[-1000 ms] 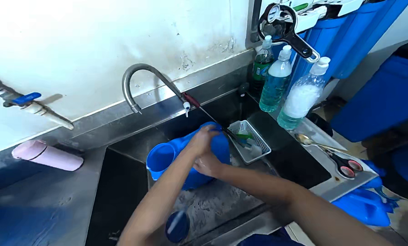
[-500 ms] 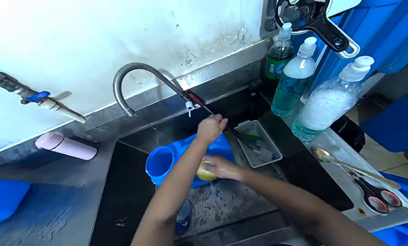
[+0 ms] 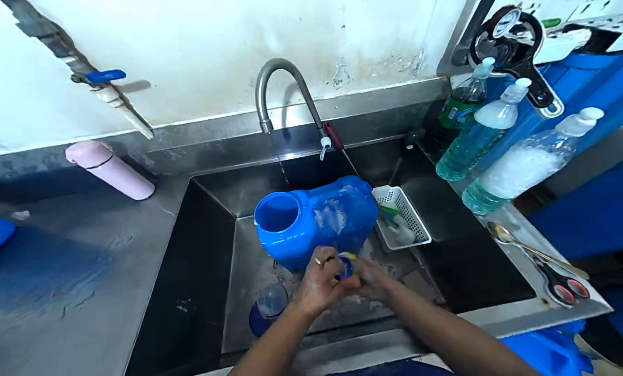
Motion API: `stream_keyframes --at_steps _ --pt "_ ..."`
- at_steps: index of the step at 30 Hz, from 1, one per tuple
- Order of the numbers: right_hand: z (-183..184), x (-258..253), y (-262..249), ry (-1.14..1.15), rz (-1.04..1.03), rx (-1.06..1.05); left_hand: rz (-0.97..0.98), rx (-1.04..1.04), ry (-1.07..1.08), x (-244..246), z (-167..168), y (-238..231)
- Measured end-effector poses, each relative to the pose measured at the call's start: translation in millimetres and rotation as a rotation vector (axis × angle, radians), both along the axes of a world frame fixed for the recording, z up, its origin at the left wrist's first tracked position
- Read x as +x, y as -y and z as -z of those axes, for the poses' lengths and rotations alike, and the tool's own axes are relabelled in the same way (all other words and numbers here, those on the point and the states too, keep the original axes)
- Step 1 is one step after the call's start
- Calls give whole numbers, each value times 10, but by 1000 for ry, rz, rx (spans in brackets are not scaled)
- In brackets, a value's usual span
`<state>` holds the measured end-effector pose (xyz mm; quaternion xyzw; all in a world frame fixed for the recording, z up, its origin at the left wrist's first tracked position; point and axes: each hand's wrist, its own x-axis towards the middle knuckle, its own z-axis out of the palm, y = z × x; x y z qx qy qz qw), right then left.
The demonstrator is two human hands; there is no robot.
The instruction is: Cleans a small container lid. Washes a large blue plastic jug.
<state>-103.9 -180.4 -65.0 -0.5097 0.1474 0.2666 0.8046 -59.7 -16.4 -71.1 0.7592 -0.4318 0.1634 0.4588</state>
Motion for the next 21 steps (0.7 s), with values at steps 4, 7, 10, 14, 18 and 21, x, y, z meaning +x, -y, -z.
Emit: stream_keyframes --at_steps 4,7,10,14,18,21 --pt "-107 -77 -96 123 -30 -450 -31 627 -336 -52 235 -948" --pt "-691 470 626 420 155 -916 -54 963 -508 221 -307 -1212" --pt "-654 1244 393 516 70 -1309 -196 782 -340 835 -807 -826" --pt "-206 1523 -680 870 -21 -1624 -372 966 -489 1579 -710 -457" --pt "-313 1413 222 509 45 -1626 -333 1005 -606 1117 -734 -385" --pt "-294 1307 -217 536 55 -1594 -351 1019 -650 1062 -748 -358"
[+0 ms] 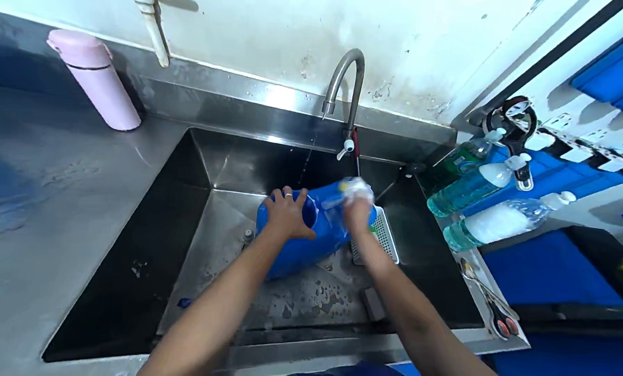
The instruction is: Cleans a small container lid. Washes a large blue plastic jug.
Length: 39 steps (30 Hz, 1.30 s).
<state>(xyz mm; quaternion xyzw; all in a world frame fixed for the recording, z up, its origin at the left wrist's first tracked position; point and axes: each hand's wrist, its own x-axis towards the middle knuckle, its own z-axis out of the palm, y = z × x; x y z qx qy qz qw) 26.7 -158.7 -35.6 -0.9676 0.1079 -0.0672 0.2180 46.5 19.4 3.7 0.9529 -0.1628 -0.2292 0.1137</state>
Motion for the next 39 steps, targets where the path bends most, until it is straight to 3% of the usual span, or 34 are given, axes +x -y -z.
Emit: stream_keyframes --at_steps 3,4,7,10,13,14,16,18,20,22,25,28,33,36,39 --pt "443 -352 -380 350 -379 53 10 7 12 6 54 -73" --pt "589 -557 -260 319 -434 41 10 0 22 -36 87 -97" --pt "688 -1081 114 -68 -414 -13 34 -12 65 -87 101 -142" --pt "302 -470 96 -324 -377 -87 61 2 46 -99 56 -147" --pt "363 523 -28 -141 -406 -132 14 25 63 -98 101 -121" --pt "421 582 -28 -81 -414 -141 -11 39 71 -69 105 -104" --pt "541 46 71 -110 -431 -103 -34 62 76 -20 99 -93" --pt "803 -787 257 63 -493 -65 -7 61 76 20 94 -106" --pt "891 -1093 395 142 -616 -16 60 53 42 58 54 -168" --pt "790 -881 472 63 -638 -5 137 69 -11 80 11 -295" --pt "447 -105 723 -213 -597 -12 199 57 59 48 68 -329" --pt "479 241 795 -132 -578 117 169 78 29 -132 60 -60" --pt "599 -670 -40 269 -50 455 124 -230 153 -151 310 -57" --pt "398 -1199 -346 201 -145 564 138 -344 173 -31 360 -217" --pt "-131 -1086 -126 -28 -402 769 197 -534 218 48 428 -353"
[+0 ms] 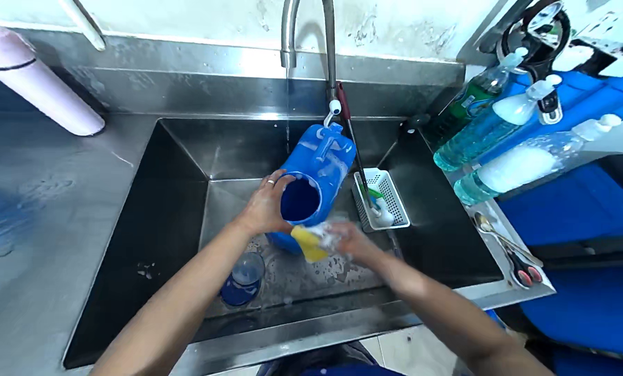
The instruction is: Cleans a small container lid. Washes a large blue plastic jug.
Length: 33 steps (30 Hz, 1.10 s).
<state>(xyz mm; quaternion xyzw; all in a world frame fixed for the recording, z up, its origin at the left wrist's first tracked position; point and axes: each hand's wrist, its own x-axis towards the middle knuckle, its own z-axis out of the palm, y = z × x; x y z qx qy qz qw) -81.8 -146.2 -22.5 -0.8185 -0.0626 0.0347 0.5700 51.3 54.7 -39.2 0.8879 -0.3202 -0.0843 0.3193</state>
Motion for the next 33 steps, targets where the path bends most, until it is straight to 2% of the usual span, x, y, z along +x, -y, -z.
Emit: stream_keyframes --at_steps 2,4,5,8,10,11,12,13,14,16,17,19,21,23,24,26,27,29,31,33 --pt "-319 369 99 57 75 -105 -81 -206 1 -107 165 -67" --pt "-414 958 184 208 145 -378 -334 -342 -76 -417 344 -58" --pt "-377 1245 161 196 109 -507 -462 -401 -162 -575 432 -10" --pt "-68 1559 -407 84 -213 -706 -624 -462 -335 -764 647 136" --pt "-75 1337 -878 107 -534 -702 -631 -367 -352 -767 635 64" --pt "-163 1151 -977 118 -698 -699 -636 -346 -328 -801 642 -16" --pt "-246 992 -951 171 -771 -664 -634 -325 -303 -829 595 -114" --pt "-336 894 -800 238 -721 -598 -594 -320 -240 -784 480 -193" --pt "-455 870 -542 267 -569 -545 -554 -328 -160 -679 294 -191" --pt "-465 1141 150 293 -122 -501 -472 -239 -80 -422 -203 121" --pt "-323 1387 511 263 66 -529 -398 -140 -73 -262 -396 395" --pt "310 1786 1067 130 312 -529 -274 151 -137 135 -553 1065" --pt "851 1982 1336 -29 429 -356 -343 441 -199 479 -495 1675" --pt "1060 2017 1442 -130 419 -64 -450 544 -209 614 -471 1922" --pt "979 1950 1430 -126 402 36 -431 562 -205 620 -478 1892" --pt "698 1723 1291 -58 391 146 -295 594 -180 562 -508 1638" --pt "668 1596 1219 -40 400 202 -201 613 -172 487 -534 1501" --pt "846 1331 1160 -193 347 323 35 638 -147 210 -504 1266" --pt "928 1093 1077 -294 161 321 231 650 -97 -77 -468 1094" --pt "625 700 854 -167 -83 158 273 638 -73 -358 -462 935"
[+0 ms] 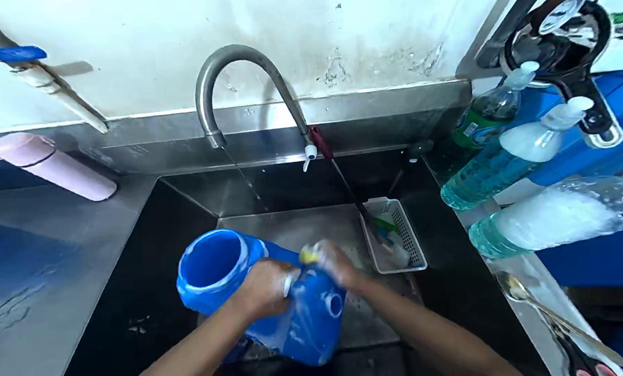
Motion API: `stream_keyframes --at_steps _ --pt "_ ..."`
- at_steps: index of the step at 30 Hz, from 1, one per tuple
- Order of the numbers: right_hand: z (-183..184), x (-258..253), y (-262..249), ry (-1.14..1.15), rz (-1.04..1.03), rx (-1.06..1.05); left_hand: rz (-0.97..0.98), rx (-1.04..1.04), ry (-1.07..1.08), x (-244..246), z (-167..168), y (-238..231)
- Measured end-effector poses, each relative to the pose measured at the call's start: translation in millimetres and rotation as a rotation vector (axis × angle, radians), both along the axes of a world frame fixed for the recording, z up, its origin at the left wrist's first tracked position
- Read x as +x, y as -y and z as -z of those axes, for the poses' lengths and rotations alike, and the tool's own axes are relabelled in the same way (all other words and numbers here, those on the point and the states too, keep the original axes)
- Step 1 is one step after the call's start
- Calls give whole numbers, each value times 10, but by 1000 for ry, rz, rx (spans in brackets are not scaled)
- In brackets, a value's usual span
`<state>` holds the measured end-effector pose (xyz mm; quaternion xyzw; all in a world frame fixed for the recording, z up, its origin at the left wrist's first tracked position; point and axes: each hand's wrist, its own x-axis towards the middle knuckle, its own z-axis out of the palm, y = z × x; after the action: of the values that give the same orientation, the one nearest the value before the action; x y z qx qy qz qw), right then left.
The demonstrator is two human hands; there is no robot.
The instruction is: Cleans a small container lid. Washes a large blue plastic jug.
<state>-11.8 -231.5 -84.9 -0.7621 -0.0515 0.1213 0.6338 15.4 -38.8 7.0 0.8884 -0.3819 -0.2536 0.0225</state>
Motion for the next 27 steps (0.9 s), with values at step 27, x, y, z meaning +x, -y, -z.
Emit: stream_keyframes --at_steps 27 --pt "139 94 -1790 244 43 -854 -871 -654 -267 -754 973 -1399"
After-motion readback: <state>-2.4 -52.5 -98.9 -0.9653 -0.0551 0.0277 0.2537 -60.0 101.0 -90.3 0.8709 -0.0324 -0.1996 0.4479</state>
